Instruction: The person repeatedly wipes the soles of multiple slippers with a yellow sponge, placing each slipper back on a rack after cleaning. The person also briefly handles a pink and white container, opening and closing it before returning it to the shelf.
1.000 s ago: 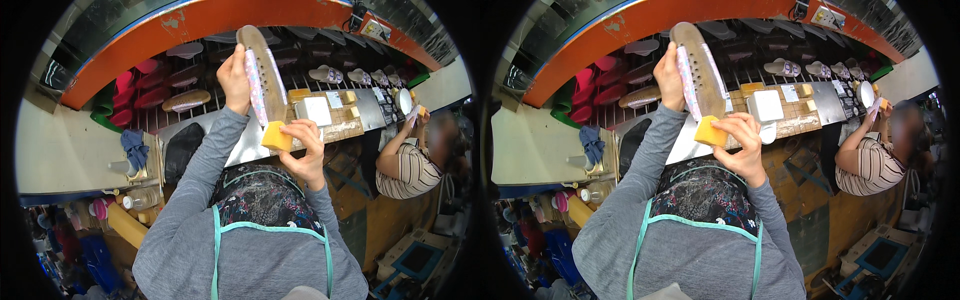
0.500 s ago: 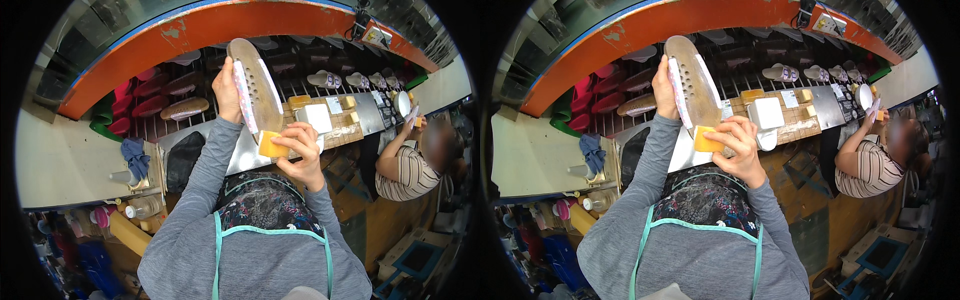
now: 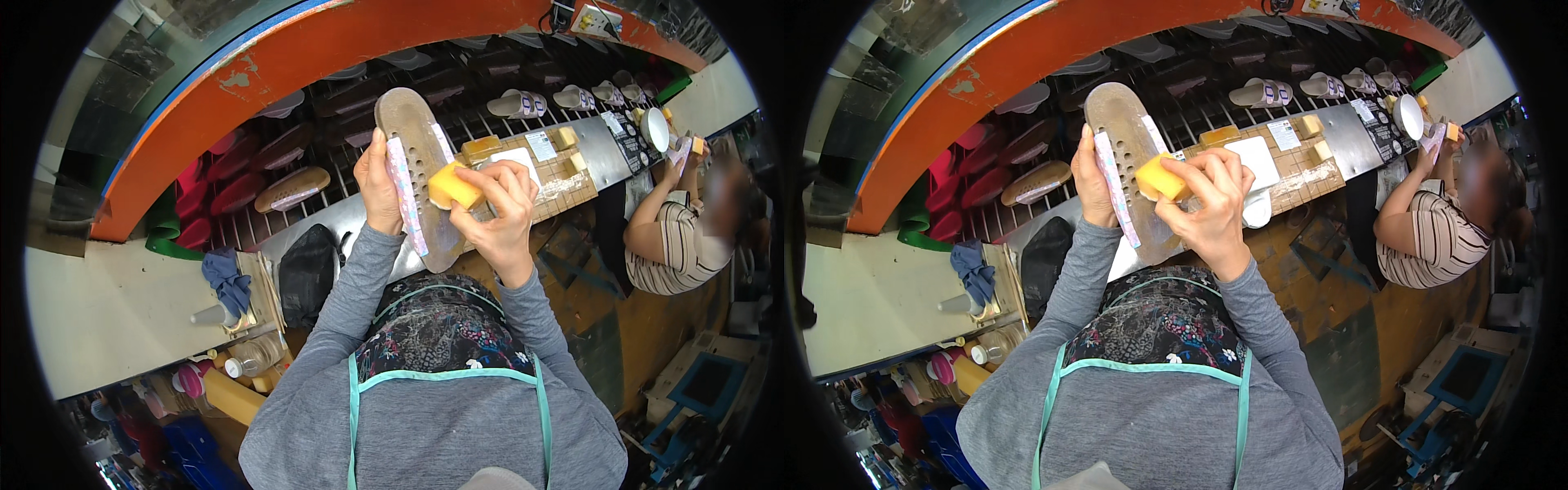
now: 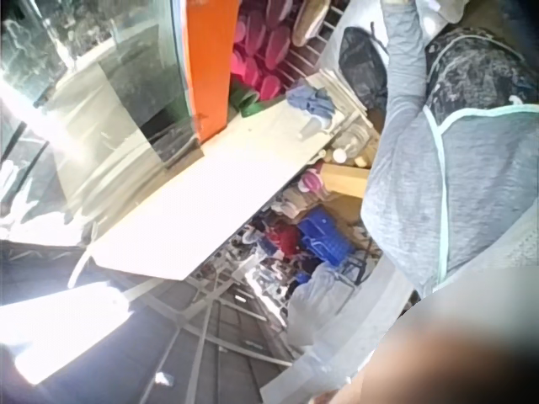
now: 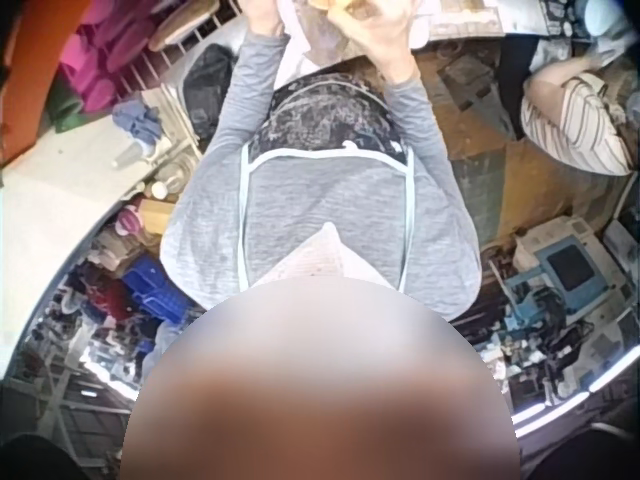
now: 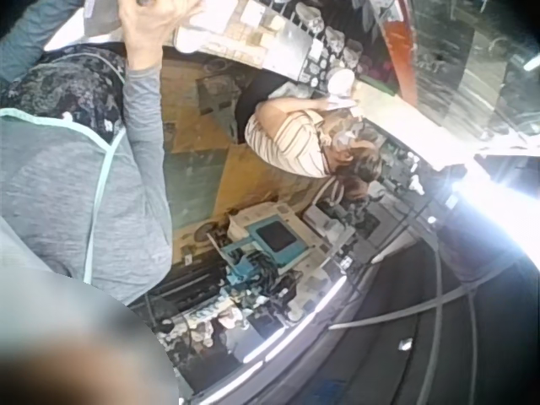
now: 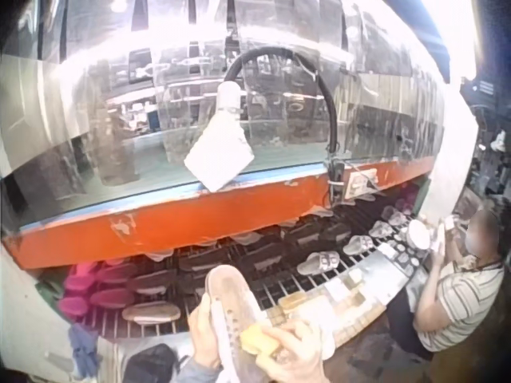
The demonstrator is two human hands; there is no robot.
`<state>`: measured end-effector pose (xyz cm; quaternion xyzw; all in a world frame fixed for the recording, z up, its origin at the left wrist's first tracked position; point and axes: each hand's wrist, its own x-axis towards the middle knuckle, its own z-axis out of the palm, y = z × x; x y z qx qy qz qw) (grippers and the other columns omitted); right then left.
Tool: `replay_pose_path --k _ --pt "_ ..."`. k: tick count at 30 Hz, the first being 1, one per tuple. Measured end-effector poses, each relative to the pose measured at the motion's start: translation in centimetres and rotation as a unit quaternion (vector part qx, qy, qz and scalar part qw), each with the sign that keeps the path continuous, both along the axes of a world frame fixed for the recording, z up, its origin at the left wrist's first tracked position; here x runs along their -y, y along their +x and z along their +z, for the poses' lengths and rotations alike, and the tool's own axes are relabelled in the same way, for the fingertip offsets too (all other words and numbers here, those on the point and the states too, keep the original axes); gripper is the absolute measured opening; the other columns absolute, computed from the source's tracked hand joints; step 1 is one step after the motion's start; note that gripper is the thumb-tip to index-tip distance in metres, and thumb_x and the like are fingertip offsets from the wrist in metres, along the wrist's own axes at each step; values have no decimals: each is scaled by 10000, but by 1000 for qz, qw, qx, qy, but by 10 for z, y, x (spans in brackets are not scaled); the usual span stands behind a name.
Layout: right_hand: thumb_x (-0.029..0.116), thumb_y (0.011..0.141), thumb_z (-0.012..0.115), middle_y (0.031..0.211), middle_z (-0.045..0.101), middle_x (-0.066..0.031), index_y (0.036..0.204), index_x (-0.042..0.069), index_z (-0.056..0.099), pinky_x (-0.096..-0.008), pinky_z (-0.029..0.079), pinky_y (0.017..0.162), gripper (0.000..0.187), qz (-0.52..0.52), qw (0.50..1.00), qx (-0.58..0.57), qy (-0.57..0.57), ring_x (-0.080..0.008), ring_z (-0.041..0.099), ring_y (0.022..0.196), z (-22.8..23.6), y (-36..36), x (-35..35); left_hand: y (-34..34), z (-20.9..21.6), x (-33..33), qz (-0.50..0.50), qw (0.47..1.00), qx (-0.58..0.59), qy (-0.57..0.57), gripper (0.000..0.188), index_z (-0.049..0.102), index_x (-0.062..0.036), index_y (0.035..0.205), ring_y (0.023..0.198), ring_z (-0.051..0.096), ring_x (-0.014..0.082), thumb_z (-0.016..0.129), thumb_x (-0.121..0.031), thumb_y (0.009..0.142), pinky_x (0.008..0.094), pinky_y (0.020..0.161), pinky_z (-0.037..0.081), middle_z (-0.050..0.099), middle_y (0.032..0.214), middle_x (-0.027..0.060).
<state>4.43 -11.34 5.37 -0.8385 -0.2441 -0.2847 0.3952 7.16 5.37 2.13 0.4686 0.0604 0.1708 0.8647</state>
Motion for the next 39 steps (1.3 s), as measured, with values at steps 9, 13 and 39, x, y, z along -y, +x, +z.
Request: replay_pose_path --k 9,13,39 --pt "125 573 726 937 640 -9 981 132 743 -385 317 935 408 54 997 -56 -6 -243 544 1029 -17 -38 15 15 5 -35 81 983 22 -161 507 570 -35 1190 876 668 167 444 -486 996 302 777 558 665 1024 75" --pt "102 600 791 964 632 -15 991 123 729 -386 358 925 396 14 996 -52 73 -261 530 1048 -22 -38 20 15 6 -33 62 983 51 -166 487 554 -65 1216 908 664 175 427 -483 1002 317 789 561 658 1060 70" --pt "147 630 761 981 609 -36 1025 137 715 -405 350 938 398 -47 994 25 90 -267 515 1052 -6 -7 29 40 6 8 28 997 -7 -76 413 634 -62 961 681 603 107 495 -450 989 249 626 509 627 798 20"
